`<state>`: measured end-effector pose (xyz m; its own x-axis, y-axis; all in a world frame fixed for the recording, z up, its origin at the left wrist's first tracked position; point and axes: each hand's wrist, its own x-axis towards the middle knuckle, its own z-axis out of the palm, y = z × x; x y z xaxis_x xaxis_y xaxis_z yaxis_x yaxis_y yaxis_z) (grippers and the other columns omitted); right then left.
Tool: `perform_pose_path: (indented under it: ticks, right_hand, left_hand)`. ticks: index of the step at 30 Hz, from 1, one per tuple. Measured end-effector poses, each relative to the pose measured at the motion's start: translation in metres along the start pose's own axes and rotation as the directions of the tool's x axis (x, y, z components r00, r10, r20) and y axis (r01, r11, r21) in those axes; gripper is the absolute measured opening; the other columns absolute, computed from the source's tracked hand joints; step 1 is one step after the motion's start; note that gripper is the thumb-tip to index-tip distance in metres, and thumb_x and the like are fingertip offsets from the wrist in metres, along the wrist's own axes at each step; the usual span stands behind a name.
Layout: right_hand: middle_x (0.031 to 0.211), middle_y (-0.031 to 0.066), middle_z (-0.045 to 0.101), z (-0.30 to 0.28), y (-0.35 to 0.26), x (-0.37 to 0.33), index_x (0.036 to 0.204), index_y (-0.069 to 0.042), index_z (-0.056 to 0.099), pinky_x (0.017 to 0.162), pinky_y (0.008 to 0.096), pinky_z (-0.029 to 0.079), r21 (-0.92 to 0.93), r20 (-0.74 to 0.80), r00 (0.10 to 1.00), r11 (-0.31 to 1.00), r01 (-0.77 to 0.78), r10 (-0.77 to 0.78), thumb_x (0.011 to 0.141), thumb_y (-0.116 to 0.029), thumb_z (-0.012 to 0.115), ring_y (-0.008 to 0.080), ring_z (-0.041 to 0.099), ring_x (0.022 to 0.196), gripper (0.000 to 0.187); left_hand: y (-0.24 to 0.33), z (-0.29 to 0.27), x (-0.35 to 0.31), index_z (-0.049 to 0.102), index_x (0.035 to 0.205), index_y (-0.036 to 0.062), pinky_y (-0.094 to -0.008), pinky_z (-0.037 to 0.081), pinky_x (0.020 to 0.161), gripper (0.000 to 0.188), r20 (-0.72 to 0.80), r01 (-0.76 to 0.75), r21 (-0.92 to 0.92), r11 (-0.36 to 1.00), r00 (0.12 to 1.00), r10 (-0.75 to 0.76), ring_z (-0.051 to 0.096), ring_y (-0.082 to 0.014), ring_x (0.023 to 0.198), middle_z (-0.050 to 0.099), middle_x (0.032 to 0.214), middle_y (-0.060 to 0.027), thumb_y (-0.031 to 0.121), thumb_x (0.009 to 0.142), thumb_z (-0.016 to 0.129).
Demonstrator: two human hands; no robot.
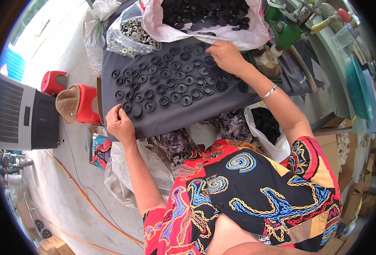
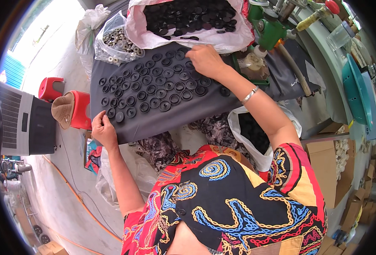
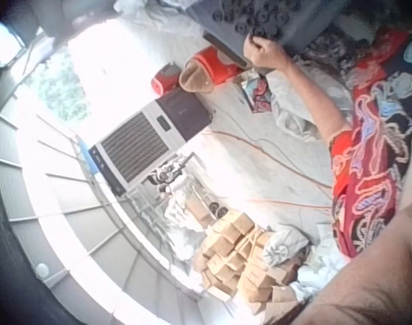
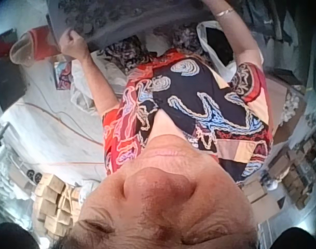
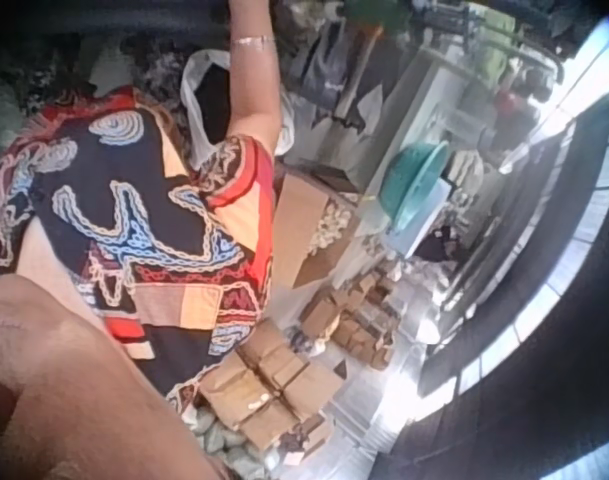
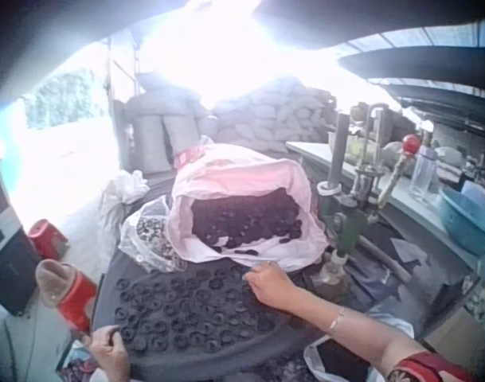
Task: The person assembles small hardware components by hand, placing black circular pieces and metallic rings onto a gray mat. They repeatedly pick up parts from a bag and arrange them in rows, occasionally using a green press tool to secure the components.
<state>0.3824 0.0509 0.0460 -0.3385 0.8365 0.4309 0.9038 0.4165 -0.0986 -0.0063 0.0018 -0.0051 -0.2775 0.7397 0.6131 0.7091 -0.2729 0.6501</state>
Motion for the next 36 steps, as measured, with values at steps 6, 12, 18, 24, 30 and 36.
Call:
perform_pose_path:
  ticks: [6,12,18,24,30,36]
  right_hand:
    - [0.096,0.0082,0.063,0.024,-0.006,0.021,0.103,-0.010,0.068,0.088,0.0425,0.042,-0.034,0.028,0.998,0.998,-0.061,0.062,0.079,-0.001,0.054,0.0277,0.057,0.101,0.030]
    - [0.099,0.0105,0.062,0.014,-0.017,0.016,0.104,-0.009,0.068,0.090,0.0428,0.043,-0.007,0.139,0.989,0.998,-0.059,0.059,0.079,0.000,0.052,0.0289,0.056,0.102,0.031]
    - [0.093,0.0187,0.066,-0.009,0.025,0.011,0.099,-0.005,0.069,0.080,0.0445,0.050,0.001,0.003,0.979,0.979,-0.203,0.203,0.077,-0.004,0.052,0.0362,0.064,0.088,0.028]
    - [0.093,0.0174,0.068,-0.011,0.039,-0.012,0.095,-0.008,0.071,0.077,0.0457,0.051,-0.067,0.192,0.933,0.952,-0.297,0.305,0.078,-0.008,0.055,0.0340,0.066,0.088,0.024]
    - [0.087,0.0091,0.068,-0.001,0.019,-0.009,0.088,-0.014,0.072,0.079,0.0449,0.044,-0.239,0.102,0.980,0.960,-0.143,0.171,0.080,-0.017,0.060,0.0273,0.063,0.089,0.016]
    - [0.090,0.0080,0.067,0.012,0.021,0.004,0.089,-0.014,0.072,0.082,0.0447,0.043,-0.208,0.042,0.987,0.967,-0.144,0.156,0.081,-0.018,0.060,0.0271,0.062,0.092,0.015]
  left_hand:
    - [0.002,-0.001,0.001,0.069,0.093,-0.0002,-0.0311,0.050,0.076,0.014,0.004,-0.007,0.017,1.000,1.000,0.007,0.064,-0.0217,0.083,0.068,0.091,-0.0116,0.000,0.083,0.059]
    - [0.003,-0.002,0.001,0.069,0.091,0.0003,-0.0323,0.050,0.075,0.014,0.003,0.002,0.000,1.000,1.000,-0.002,0.064,-0.0237,0.083,0.067,0.092,-0.0119,-0.002,0.081,0.059]
    - [0.006,-0.002,0.001,0.069,0.091,-0.0001,-0.0316,0.050,0.075,0.014,0.004,0.005,0.001,1.000,1.000,-0.005,0.064,-0.0235,0.083,0.067,0.092,-0.0120,-0.003,0.081,0.059]
    - [0.002,0.000,0.001,0.069,0.091,-0.0006,-0.0319,0.050,0.076,0.014,0.012,0.005,0.011,1.000,1.000,-0.005,0.064,-0.0233,0.083,0.067,0.092,-0.0120,-0.003,0.082,0.059]
    - [0.006,-0.001,0.001,0.069,0.091,-0.0008,-0.0324,0.050,0.075,0.014,0.025,0.008,0.030,1.000,1.000,-0.009,0.063,-0.0234,0.083,0.067,0.091,-0.0121,-0.002,0.082,0.059]
    - [0.005,-0.001,0.001,0.069,0.091,-0.0006,-0.0327,0.050,0.075,0.014,0.030,0.006,0.032,0.999,1.000,-0.007,0.063,-0.0233,0.083,0.067,0.091,-0.0120,-0.002,0.082,0.059]
